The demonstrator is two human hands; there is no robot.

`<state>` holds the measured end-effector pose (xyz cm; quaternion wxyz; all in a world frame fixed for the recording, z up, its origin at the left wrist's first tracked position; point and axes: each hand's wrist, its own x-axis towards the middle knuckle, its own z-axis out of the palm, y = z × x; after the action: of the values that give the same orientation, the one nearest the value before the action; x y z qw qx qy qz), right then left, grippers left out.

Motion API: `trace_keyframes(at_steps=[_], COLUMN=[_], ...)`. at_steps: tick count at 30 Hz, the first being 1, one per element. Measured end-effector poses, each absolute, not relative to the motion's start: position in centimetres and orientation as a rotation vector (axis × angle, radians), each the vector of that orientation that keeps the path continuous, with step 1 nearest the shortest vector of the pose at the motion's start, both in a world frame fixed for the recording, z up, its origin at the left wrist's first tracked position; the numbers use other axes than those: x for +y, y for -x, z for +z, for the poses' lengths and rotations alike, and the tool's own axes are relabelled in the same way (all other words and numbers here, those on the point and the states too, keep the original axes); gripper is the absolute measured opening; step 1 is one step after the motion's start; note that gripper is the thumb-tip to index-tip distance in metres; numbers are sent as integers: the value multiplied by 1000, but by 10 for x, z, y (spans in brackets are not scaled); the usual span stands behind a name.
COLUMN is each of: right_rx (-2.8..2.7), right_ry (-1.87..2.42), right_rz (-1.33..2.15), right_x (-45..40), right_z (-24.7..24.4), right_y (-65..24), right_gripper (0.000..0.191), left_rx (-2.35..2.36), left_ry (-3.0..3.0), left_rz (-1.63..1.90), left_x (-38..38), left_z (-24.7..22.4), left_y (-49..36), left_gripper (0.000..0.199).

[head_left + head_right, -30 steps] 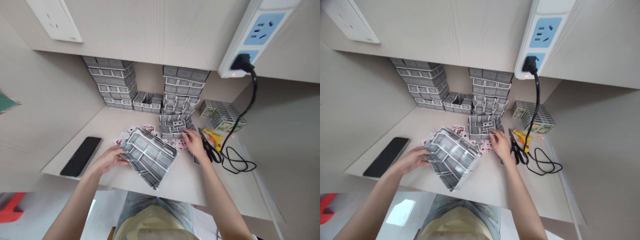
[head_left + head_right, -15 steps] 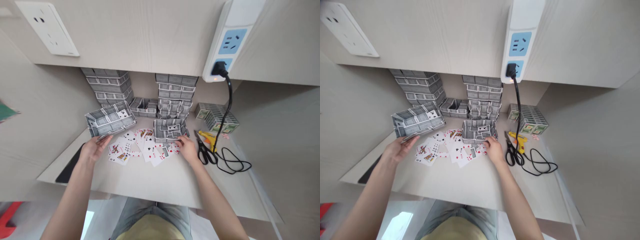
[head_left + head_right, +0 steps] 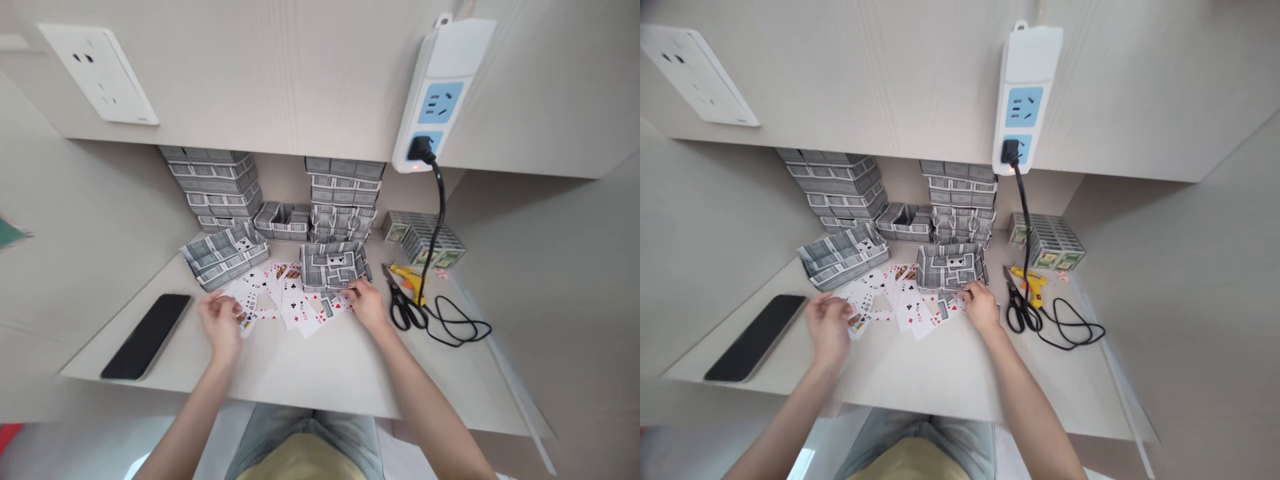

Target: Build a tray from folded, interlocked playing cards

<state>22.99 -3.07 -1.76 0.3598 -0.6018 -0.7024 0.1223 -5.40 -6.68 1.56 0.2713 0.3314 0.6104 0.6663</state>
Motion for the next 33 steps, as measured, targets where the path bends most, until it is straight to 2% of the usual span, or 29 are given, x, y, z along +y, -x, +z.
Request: trace_keyframes(at_steps=[5,9,12,16,21,28,33], right_rx=[-1808,-1802,-1814,-1693,-1408,-1183,-1239], right_ry=[1547,1499,1402,1352,1469,1507,1507], right_rz=[286,208,178,119,60,461,473], right_x=[-32,-33,-34,-35,-26,-13,-17], right_z=[-22,-29,-28,-16,-12,-33,-26], right_y=[-227,-224,-222,-229,-247,-252,-247], right_gripper=[12,14,17,24,26,31,36], left_rx=[1676,1587,1353,1212,1138,1191,1186], left_ry=[-1644,-2031,-2193,-2297,-2334,-2298,-2263], left_rz=[1588,1609,1604,1451,1356,1284,1314], left_x=[-49,-17,-1,6,9,11,11], left_z=[31,31,17,-2,-5,-3,-4], left_y=[3,-19,-23,-19,-18,-19,-20], left_gripper=[11,12,14,15,36,19,22])
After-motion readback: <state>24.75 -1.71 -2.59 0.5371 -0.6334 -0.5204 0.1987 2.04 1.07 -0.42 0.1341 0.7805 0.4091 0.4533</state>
